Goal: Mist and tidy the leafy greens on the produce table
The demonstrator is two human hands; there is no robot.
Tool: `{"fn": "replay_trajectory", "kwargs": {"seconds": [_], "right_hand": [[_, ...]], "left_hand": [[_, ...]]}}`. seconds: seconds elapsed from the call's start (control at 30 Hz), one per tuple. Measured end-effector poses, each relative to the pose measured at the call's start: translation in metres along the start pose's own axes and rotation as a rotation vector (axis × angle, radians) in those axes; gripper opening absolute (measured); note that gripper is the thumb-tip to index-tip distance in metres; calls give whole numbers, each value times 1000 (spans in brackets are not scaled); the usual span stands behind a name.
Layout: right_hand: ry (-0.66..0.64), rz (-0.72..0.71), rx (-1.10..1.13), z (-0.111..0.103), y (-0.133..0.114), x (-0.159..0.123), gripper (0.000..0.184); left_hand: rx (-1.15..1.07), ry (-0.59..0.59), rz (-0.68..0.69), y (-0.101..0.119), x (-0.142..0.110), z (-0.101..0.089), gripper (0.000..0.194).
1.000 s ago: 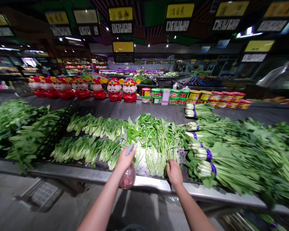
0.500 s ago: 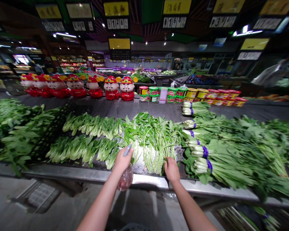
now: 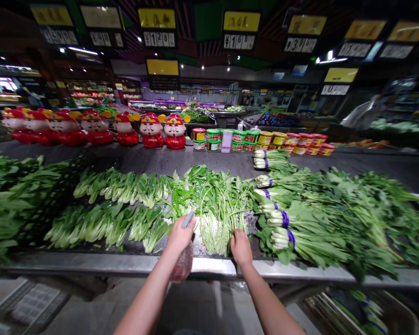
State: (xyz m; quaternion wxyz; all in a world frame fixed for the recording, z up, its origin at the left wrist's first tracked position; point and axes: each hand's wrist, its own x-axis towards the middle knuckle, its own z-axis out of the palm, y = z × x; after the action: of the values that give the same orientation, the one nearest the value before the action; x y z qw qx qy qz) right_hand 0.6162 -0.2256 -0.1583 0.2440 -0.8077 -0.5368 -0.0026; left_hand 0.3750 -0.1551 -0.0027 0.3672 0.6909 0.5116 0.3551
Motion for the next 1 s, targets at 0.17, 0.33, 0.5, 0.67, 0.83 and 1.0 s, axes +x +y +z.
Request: {"fn": "replay_trajectory", "kwargs": {"seconds": [0.17, 0.33, 0.5, 0.67, 0.83, 1.0], "right_hand": [[13, 2, -12, 2, 2, 1, 36], [8, 14, -8, 2, 2, 0, 37], [2, 15, -14, 1, 2, 0, 37], [3, 16, -10, 2, 3, 0, 37], [28, 30, 14, 3, 2, 0, 37], [48, 27, 30, 2, 1, 0, 37]], "left_hand": [[21, -22, 16, 0, -1, -2, 40], [-63, -52, 79, 15, -5, 3, 43], [-55, -114, 28, 19, -9, 15, 38], [-43, -99, 14, 12, -11, 19, 35], [-32, -109, 64, 13, -10, 15, 39], [-57, -138, 78, 27, -10, 18, 41]]}}
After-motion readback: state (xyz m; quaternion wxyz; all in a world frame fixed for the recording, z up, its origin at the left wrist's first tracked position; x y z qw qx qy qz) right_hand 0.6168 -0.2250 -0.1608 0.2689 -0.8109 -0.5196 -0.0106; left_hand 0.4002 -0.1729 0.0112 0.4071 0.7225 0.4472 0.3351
